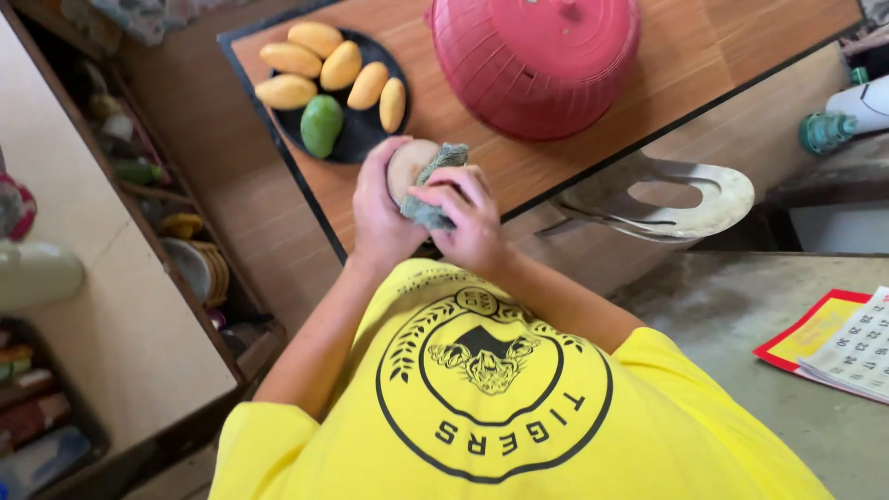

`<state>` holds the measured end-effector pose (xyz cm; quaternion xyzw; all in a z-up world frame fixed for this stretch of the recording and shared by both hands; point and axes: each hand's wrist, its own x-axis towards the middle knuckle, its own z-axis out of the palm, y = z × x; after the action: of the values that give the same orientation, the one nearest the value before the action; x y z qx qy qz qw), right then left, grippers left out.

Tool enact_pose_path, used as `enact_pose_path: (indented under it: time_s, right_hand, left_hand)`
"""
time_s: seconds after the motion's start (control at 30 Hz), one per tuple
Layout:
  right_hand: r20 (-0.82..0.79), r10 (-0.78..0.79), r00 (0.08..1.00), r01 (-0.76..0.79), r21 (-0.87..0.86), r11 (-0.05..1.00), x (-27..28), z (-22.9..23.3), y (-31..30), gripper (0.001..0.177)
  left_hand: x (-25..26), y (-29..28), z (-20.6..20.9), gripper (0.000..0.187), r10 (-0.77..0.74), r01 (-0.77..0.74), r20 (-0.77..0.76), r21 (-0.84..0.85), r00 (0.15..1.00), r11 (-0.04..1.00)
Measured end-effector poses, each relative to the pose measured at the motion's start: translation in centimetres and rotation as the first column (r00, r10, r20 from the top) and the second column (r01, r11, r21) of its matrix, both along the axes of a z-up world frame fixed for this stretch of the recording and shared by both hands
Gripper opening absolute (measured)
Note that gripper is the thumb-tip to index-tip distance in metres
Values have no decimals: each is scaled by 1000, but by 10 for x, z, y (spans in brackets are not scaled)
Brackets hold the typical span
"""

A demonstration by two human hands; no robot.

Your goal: Wiping a table surface with a cloth and organizing food items and jars

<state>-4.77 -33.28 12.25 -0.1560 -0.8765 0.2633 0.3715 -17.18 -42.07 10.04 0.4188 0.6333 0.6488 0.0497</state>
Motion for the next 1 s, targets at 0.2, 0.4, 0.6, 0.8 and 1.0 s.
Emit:
enact_pose_path:
  time_s: [0.2, 0.4, 0.6, 0.8, 1.0]
  right_hand:
    - [28, -82, 996, 80, 65, 995, -6, 21, 10, 21]
    - [-52, 66, 997, -62, 71, 996, -18, 54, 17, 14]
    - [116, 175, 978, -193, 176, 965, -15, 46, 2, 23]
    - [155, 243, 958, -274, 234, 933, -9, 58, -1, 31]
    - [91, 405, 910, -411, 74, 908, 2, 30, 27, 36]
  left_hand:
    - [4, -5, 5, 100, -71, 75, 41, -102, 997, 992]
    - [7, -16, 31, 92, -114, 123, 64, -150, 991, 981]
    - [5, -19, 18, 84, -153, 165, 92, -154, 984, 974]
    - [9, -22, 23, 63, -142, 138, -23, -137, 990, 981]
    - [4, -29, 33, 93, -176, 194, 120, -162, 977, 968]
